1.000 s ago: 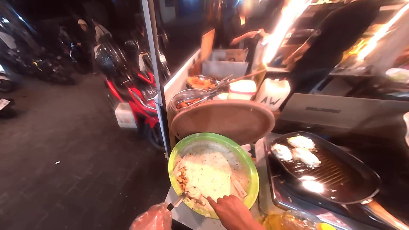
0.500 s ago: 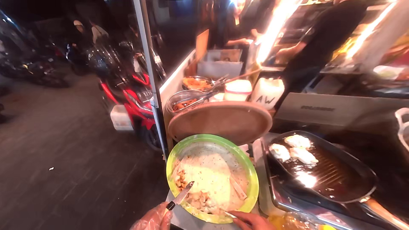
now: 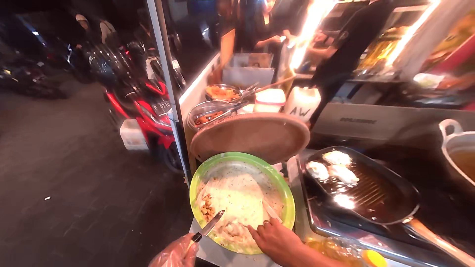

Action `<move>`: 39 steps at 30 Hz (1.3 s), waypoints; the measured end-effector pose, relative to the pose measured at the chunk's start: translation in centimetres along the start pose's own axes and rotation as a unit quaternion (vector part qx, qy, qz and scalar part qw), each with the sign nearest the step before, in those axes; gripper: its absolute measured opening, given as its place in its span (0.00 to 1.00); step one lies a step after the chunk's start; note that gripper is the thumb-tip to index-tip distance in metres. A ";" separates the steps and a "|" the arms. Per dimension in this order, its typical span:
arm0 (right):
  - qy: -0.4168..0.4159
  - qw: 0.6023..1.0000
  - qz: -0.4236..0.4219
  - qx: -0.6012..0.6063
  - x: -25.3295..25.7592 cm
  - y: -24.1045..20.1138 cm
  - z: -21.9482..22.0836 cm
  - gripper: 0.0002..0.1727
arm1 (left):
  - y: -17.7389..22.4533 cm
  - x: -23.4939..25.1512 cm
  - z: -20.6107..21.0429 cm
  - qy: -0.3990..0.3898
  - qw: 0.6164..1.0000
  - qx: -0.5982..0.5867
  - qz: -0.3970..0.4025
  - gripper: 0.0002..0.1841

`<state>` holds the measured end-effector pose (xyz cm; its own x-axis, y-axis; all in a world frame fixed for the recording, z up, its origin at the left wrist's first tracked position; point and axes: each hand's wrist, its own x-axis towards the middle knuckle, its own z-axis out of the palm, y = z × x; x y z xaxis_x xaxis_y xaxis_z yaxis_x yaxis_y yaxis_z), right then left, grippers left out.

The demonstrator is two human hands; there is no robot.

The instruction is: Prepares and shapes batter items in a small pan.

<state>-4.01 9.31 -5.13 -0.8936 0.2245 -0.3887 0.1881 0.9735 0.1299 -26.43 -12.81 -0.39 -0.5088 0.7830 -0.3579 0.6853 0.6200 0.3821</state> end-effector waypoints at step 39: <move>0.004 0.737 0.221 0.639 -3.7 0.6 4.2 0.18 | -0.2 2.1 1.5 -0.026 0.998 -0.055 0.004 0.25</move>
<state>1.14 9.18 -7.40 -0.6316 0.5368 -0.5594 0.6867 0.0524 -0.7250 -26.85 -11.38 -2.52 -0.4736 0.7864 -0.3966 0.6263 0.6173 0.4762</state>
